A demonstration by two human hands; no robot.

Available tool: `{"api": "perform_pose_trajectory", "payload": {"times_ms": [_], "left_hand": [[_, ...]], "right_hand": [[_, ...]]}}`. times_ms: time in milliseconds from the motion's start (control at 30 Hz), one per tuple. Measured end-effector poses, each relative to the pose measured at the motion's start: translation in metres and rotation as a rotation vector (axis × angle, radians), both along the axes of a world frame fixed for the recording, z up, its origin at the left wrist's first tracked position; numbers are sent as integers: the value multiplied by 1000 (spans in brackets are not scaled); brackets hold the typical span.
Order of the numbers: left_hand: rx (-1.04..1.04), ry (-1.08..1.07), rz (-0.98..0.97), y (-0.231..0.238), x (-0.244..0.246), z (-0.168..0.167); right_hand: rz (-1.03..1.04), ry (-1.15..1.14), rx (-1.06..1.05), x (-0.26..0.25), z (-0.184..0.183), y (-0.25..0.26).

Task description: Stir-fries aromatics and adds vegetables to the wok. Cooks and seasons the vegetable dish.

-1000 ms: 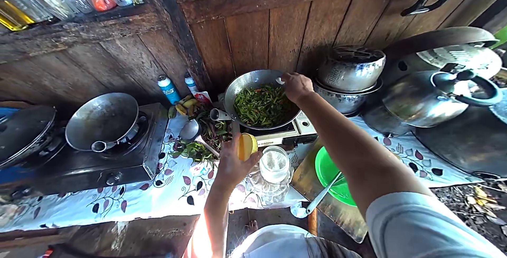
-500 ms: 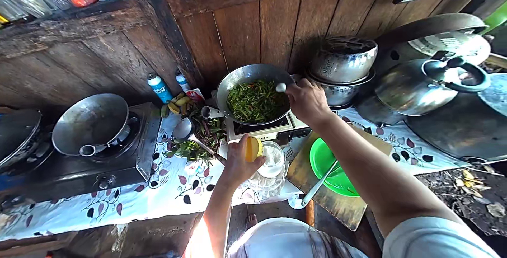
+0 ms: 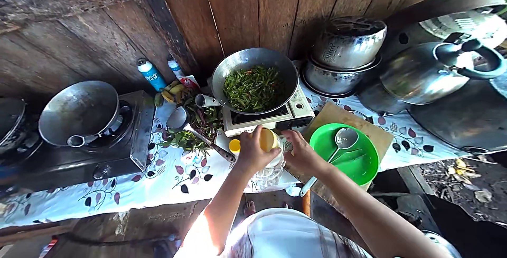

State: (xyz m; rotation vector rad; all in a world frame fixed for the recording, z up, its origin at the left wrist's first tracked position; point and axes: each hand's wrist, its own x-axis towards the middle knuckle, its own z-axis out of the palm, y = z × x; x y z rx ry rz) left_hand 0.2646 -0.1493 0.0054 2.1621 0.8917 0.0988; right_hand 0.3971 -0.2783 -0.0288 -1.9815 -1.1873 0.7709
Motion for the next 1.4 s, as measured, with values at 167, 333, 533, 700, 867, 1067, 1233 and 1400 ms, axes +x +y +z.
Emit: {"api": "perform_pose_trajectory", "payload": {"times_ms": [167,333,533,700,867,1067,1233,1400], "left_hand": [[198,250,-77,-16,23,-25],[244,324,-119,-8,28,-29],[247,391,-103,1,31,-29],[185,463,-13,-3,30,-19],[105,514,62,6,30,-1],[111,454,113,3,17,14],[158,527,30,0,23,7],[229,502,-290,10,31,-2]], "right_hand": [[-80,180,97,-18,-78,2],[-226,57,172,-31,-110,18],[-255,-46,209,-32,-117,31],[-258,-133,231,-41,-115,37],[-282,-157,164,-58,-101,37],[-341,-196,260,-71,-103,30],[-324,-181,253,-71,-103,29],[-260,-74,268,-50,-109,25]]}}
